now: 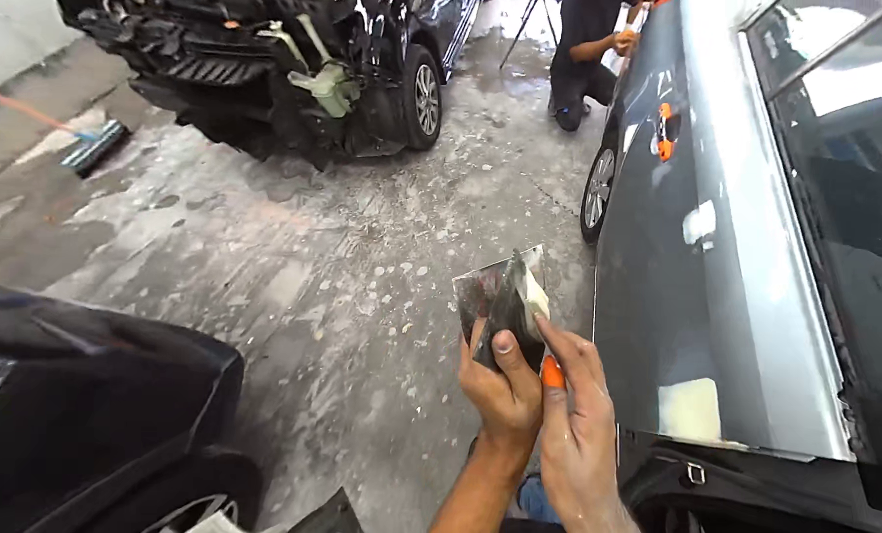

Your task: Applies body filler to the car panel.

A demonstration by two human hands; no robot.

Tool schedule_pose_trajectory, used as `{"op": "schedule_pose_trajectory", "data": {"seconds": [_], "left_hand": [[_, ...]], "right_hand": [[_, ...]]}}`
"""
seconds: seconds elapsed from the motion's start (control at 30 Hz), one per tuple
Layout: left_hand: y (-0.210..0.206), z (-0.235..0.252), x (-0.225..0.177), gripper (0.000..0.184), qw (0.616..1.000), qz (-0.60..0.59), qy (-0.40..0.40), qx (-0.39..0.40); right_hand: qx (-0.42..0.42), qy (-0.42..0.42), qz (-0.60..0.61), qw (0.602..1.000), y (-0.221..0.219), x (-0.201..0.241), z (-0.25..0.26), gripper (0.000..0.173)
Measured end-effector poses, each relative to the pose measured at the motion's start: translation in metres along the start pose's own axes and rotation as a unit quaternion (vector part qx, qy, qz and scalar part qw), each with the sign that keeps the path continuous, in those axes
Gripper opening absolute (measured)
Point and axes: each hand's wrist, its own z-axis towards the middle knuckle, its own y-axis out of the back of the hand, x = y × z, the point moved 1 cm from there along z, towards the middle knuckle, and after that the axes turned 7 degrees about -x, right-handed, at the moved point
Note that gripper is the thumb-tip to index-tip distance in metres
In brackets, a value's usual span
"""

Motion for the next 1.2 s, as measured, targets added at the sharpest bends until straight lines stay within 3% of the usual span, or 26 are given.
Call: {"op": "schedule_pose_trajectory", "data": {"seconds": [0.1, 0.17, 0.27, 0.33, 0.4, 0.5, 0.53, 0.6, 0.7, 0.77, 0.87, 0.97, 1.1, 1.2], "left_hand": [[0.023, 0.006, 0.02, 0.057, 0.998, 0.049, -0.034, 0.0], [0.04, 0.009, 0.029, 0.058, 0.994, 0.097, -0.039, 0.012], [0.065, 0.036, 0.031, 0.049, 0.994, 0.095, -0.015, -0.056], [0.106, 0.062, 0.054, 0.043, 0.992, 0.007, 0.082, -0.093], [0.175, 0.064, 0.1, 0.044, 0.965, -0.099, 0.227, -0.09], [0.266, 0.006, 0.148, 0.03, 0.929, -0.108, 0.339, -0.099], [0.271, -0.014, 0.139, 0.028, 0.921, -0.094, 0.359, -0.121], [0.259, -0.041, 0.104, 0.041, 0.92, -0.097, 0.362, -0.119], [0.238, -0.087, 0.064, 0.04, 0.903, -0.075, 0.404, -0.124], [0.234, -0.121, 0.052, 0.039, 0.873, -0.087, 0.458, -0.147], [0.238, -0.164, 0.043, 0.042, 0.821, -0.115, 0.525, -0.194], [0.235, -0.184, 0.034, 0.041, 0.801, -0.113, 0.551, -0.206], [0.225, -0.196, 0.037, 0.039, 0.805, -0.088, 0.551, -0.201], [0.213, -0.195, 0.043, 0.039, 0.828, -0.084, 0.525, -0.176]], "right_hand": [[0.091, -0.004, 0.012, 0.996, -0.004, -0.01, -0.005, 0.039], [0.188, -0.061, 0.039, 0.98, 0.002, -0.025, -0.004, 0.035], [0.349, -0.288, 0.1, 0.886, 0.017, -0.059, 0.005, 0.027], [0.412, -0.375, 0.154, 0.816, 0.036, -0.083, 0.026, 0.03], [0.492, -0.357, 0.161, 0.778, 0.057, -0.098, 0.068, 0.032], [0.651, -0.183, -0.031, 0.736, 0.077, -0.09, 0.143, 0.031], [0.701, -0.122, -0.124, 0.692, 0.077, -0.083, 0.161, 0.027], [0.767, -0.016, -0.315, 0.558, 0.073, -0.079, 0.173, 0.026], [0.777, 0.101, -0.522, 0.338, 0.082, -0.109, 0.151, 0.033], [0.782, 0.148, -0.544, 0.264, 0.098, -0.147, 0.138, 0.035], [0.796, 0.199, -0.514, 0.25, 0.115, -0.189, 0.121, 0.039], [0.798, 0.234, -0.494, 0.254, 0.134, -0.21, 0.105, 0.043], [0.794, 0.244, -0.464, 0.307, 0.174, -0.205, 0.123, 0.049], [0.805, 0.231, -0.464, 0.289, 0.186, -0.171, 0.142, 0.052]]}}
